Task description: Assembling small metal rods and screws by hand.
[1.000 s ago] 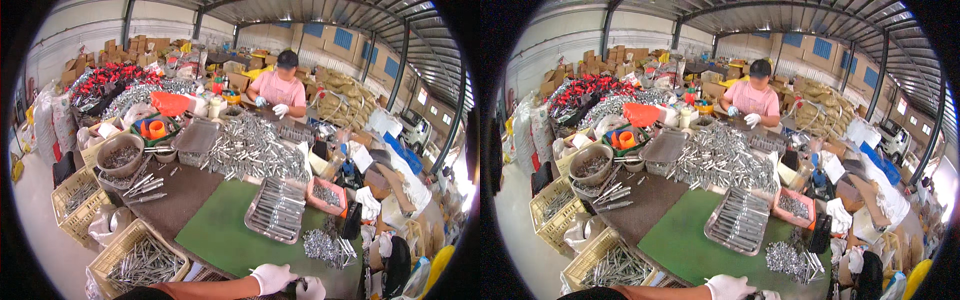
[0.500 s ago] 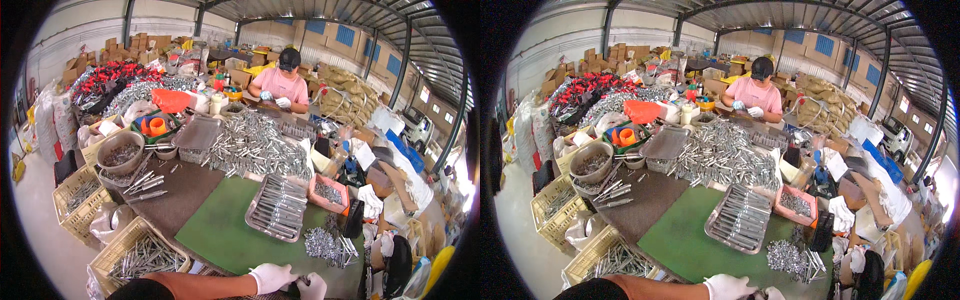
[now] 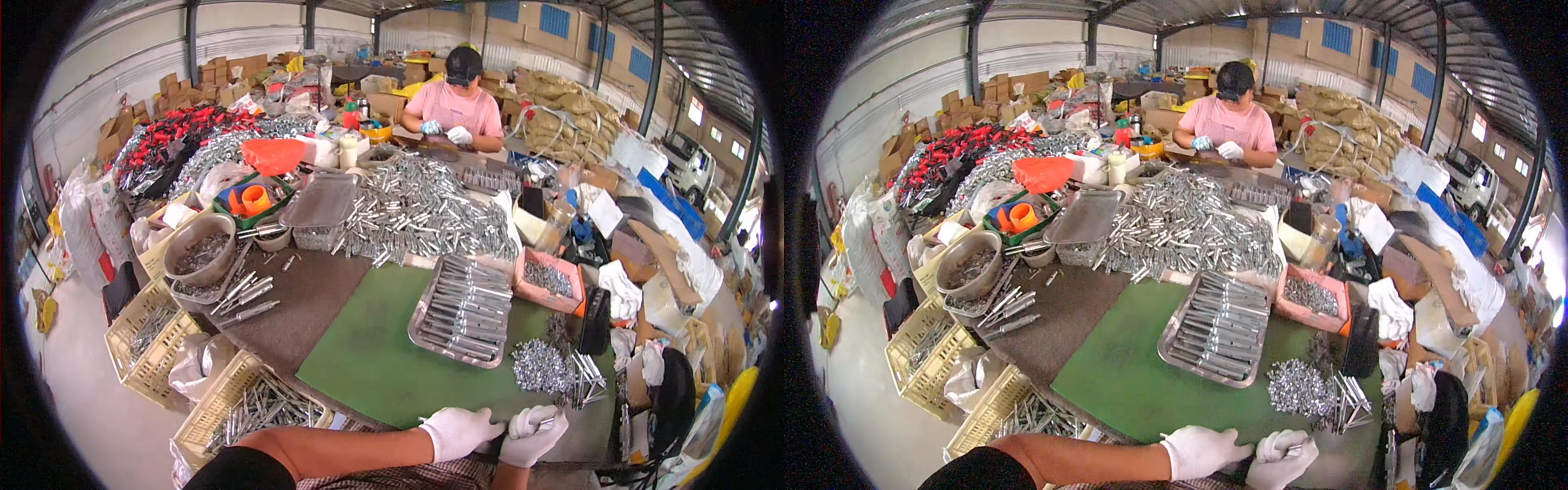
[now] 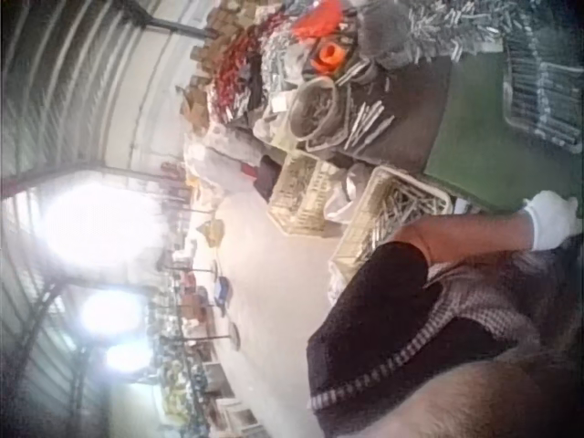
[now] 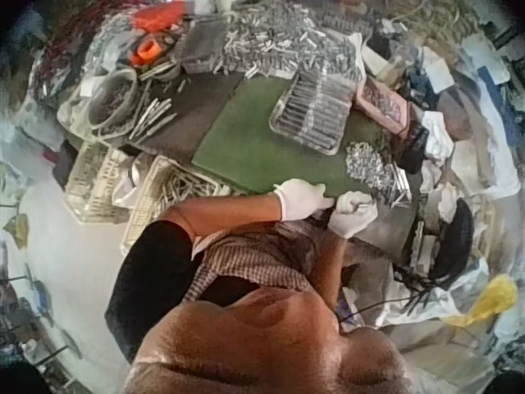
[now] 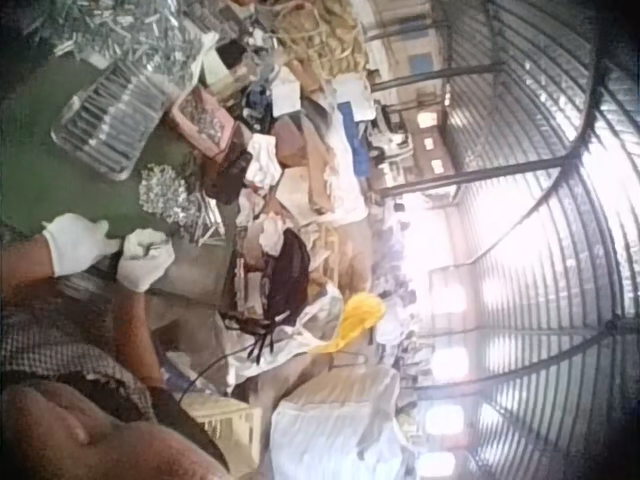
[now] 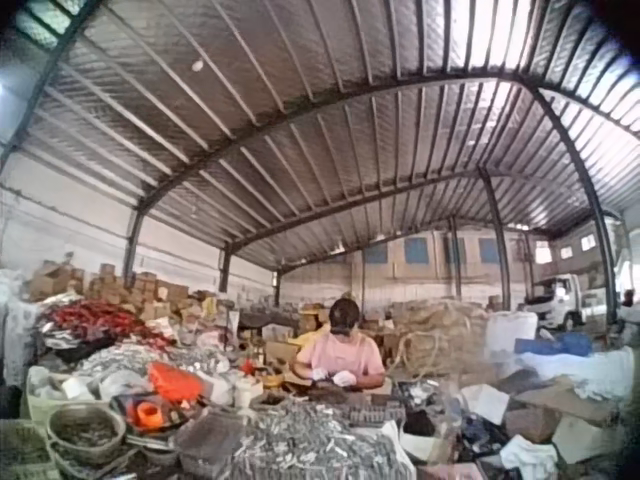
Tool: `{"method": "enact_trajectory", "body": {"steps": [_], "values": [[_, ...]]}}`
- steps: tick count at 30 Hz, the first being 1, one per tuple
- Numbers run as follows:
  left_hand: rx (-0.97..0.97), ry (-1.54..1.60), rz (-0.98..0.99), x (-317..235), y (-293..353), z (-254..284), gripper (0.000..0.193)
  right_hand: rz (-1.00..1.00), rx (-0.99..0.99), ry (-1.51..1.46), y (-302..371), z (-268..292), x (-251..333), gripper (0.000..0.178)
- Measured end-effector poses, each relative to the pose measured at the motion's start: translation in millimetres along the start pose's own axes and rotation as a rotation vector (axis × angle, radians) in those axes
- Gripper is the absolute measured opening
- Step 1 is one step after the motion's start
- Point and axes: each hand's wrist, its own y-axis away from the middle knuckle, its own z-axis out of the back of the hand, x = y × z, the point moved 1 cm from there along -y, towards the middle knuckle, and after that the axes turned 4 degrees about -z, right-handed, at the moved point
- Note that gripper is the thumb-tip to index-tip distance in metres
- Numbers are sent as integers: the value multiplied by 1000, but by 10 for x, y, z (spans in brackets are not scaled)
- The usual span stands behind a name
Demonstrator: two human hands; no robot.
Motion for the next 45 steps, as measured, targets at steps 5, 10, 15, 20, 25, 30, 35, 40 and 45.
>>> {"method": "enact_trajectory", "body": {"steps": [5, 10, 15, 20, 25, 30, 35, 40, 45], "values": [[-51, 12, -48, 13, -1, -104, 35, 211, 59, 153, 63, 139, -135, 34], [-90, -97, 5, -78, -224, -180, 16, 195, -4, 233, 50, 68, -23, 39], [-250, -207, -26, 57, -153, -109, 13, -24, -116, -69, -64, 141, -62, 35], [-466, -309, 200, 243, 788, 173, 22, -104, 3, 150, -108, 308, 34, 25], [-473, -308, 844, 429, 2544, -149, 23, -131, -35, 321, -3, 162, 12, 32], [-562, -294, 856, 477, 2530, -1, 25, -142, 42, 507, 64, 74, 63, 32], [-714, -276, 168, 655, 936, 567, 23, -222, 73, 643, 68, 59, 67, 23], [-788, -405, -44, 1342, -551, 852, 26, -199, 40, 744, 90, 45, 36, 20], [-554, -445, 189, 1632, -1038, 879, 23, -185, 19, 812, 116, 53, 48, 18]]}}
